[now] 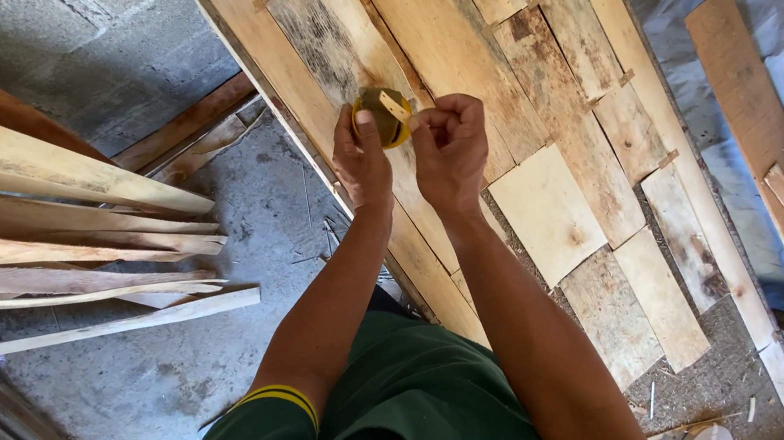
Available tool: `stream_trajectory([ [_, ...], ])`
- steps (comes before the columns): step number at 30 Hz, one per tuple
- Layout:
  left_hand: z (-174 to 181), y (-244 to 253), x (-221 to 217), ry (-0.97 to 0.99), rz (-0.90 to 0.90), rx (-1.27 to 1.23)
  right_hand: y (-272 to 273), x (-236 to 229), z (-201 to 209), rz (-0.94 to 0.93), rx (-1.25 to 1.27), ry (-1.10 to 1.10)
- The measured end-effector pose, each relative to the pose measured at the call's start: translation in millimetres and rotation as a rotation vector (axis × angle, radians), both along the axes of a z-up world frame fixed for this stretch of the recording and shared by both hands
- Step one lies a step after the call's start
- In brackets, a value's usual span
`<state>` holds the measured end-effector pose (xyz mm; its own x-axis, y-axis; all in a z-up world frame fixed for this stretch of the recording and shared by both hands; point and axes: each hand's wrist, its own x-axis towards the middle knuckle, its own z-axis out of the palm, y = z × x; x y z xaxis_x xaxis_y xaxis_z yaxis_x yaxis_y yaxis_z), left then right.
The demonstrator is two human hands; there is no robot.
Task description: Applying wood glue and arranging small wooden planks to create a decorative surface.
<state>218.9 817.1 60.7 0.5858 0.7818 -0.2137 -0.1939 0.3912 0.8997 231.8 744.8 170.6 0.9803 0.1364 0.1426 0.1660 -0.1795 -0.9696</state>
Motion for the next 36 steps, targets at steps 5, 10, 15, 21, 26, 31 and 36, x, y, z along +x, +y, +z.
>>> stream_trajectory([
  [5,28,4,-14,0.042,-0.095,0.041,20,7,11,-0.005,-0.171,0.084],
  [10,27,2,-3,0.193,-0.051,0.028,28,9,21,-0.047,-0.374,0.126],
  [15,21,-2,3,0.206,0.031,-0.014,18,4,26,-0.059,-0.461,0.088],
  [21,24,-3,1,0.108,0.048,-0.081,-11,-11,21,-0.087,-0.305,0.042],
  [26,47,9,-25,0.103,0.074,0.276,-17,-12,9,0.022,-0.060,0.062],
  [31,73,33,-42,0.059,0.021,0.735,-14,-9,11,0.121,-0.007,0.087],
  [36,64,52,-38,-0.088,-0.265,0.459,-8,-4,15,0.120,-0.149,0.082],
])
